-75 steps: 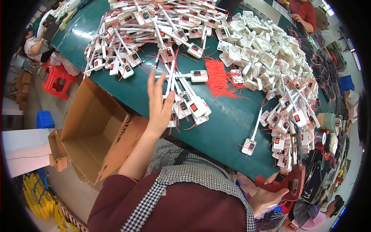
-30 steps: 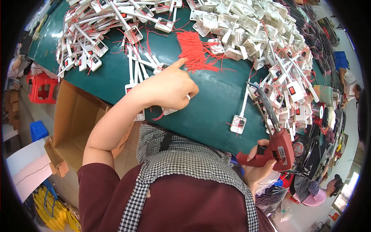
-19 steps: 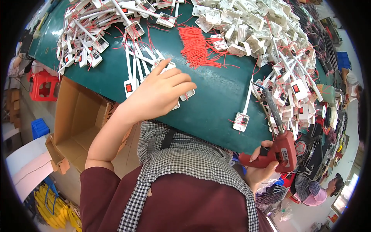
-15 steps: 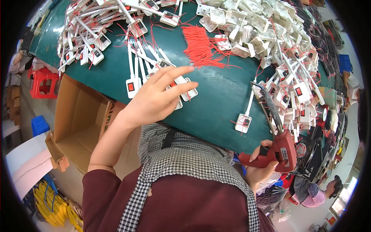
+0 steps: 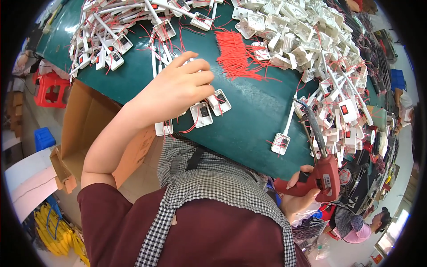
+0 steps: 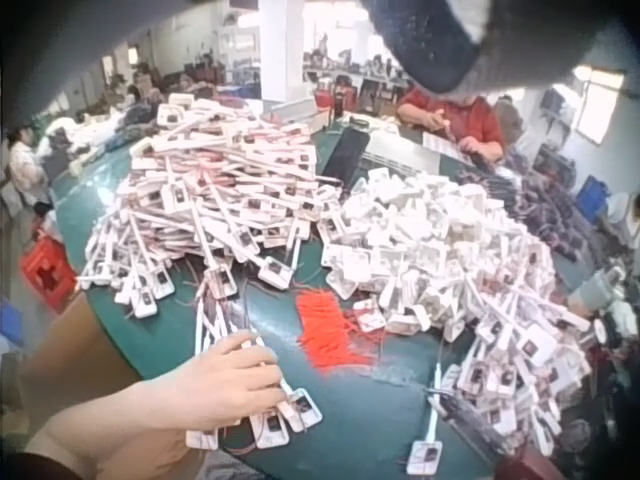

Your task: The person solders red wires onto electrical switches and plastic housings using a soldering iron.

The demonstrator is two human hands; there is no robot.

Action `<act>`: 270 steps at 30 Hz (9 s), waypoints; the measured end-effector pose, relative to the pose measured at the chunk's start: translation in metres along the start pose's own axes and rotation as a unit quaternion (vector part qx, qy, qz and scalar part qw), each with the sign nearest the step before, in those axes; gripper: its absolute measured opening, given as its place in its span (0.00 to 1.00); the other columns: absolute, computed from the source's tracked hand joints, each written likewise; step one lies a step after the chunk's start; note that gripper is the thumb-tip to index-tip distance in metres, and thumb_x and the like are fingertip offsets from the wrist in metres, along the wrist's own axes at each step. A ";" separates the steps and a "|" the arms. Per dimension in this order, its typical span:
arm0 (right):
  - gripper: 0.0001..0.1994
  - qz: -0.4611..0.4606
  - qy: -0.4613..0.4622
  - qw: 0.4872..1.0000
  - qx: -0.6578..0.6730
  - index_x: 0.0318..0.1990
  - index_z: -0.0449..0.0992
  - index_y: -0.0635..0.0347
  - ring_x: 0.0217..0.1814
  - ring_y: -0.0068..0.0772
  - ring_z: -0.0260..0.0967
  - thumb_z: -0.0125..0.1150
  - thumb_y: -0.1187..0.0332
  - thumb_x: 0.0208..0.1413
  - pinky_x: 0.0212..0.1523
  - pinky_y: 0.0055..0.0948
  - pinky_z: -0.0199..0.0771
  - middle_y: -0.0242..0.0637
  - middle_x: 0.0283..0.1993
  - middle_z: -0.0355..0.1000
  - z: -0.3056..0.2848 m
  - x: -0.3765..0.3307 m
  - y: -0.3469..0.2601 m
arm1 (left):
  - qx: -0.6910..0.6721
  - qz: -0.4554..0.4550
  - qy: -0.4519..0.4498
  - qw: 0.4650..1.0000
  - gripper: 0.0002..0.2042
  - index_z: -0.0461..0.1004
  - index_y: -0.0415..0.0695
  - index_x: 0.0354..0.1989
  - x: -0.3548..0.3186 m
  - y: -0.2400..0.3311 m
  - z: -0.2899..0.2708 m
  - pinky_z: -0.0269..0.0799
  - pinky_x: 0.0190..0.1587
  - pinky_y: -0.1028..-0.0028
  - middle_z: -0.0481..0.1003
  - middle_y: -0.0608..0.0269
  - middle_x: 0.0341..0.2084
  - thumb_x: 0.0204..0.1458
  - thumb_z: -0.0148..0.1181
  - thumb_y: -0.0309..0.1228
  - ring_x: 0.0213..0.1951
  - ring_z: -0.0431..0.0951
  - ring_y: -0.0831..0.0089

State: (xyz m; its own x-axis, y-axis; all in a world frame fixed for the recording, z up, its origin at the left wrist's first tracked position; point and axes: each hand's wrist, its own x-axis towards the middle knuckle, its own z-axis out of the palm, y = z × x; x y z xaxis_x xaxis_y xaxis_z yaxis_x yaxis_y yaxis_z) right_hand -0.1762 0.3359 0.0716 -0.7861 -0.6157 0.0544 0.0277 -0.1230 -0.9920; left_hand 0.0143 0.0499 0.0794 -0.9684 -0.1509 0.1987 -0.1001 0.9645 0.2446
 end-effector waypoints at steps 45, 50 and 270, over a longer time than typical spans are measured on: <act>0.42 0.078 -0.077 0.994 -0.022 0.50 0.57 0.74 0.18 0.29 0.65 0.54 0.38 0.46 0.18 0.20 0.64 0.50 0.39 0.67 0.023 0.020 0.002 | -0.023 -0.138 0.069 0.988 0.05 0.73 0.45 0.24 -0.010 0.023 0.024 0.64 0.43 0.70 0.71 0.70 0.29 0.35 0.57 0.22 0.34 0.70 0.71; 0.40 0.064 -0.094 0.993 0.006 0.56 0.53 0.70 0.18 0.25 0.61 0.56 0.42 0.48 0.15 0.17 0.60 0.48 0.40 0.65 0.031 0.023 0.003 | -0.235 -0.252 0.126 0.930 0.06 0.74 0.40 0.28 -0.019 0.028 0.032 0.67 0.35 0.73 0.75 0.64 0.30 0.39 0.56 0.19 0.31 0.73 0.67; 0.43 0.329 -0.211 0.920 0.000 0.51 0.62 0.73 0.22 0.27 0.66 0.66 0.42 0.37 0.20 0.20 0.65 0.53 0.43 0.69 0.043 0.037 0.006 | -0.187 -0.325 0.168 0.912 0.09 0.67 0.39 0.23 -0.005 0.040 0.043 0.64 0.28 0.69 0.67 0.59 0.23 0.33 0.59 0.16 0.25 0.68 0.64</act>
State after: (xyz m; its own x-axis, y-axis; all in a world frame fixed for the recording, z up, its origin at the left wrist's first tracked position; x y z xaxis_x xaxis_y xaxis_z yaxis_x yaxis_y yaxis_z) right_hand -0.1790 0.2790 0.0722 -0.2887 -0.8043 -0.5194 0.4122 0.3852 -0.8256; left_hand 0.0052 0.0981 0.0471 -0.6018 -0.7824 0.1604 -0.4819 0.5158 0.7083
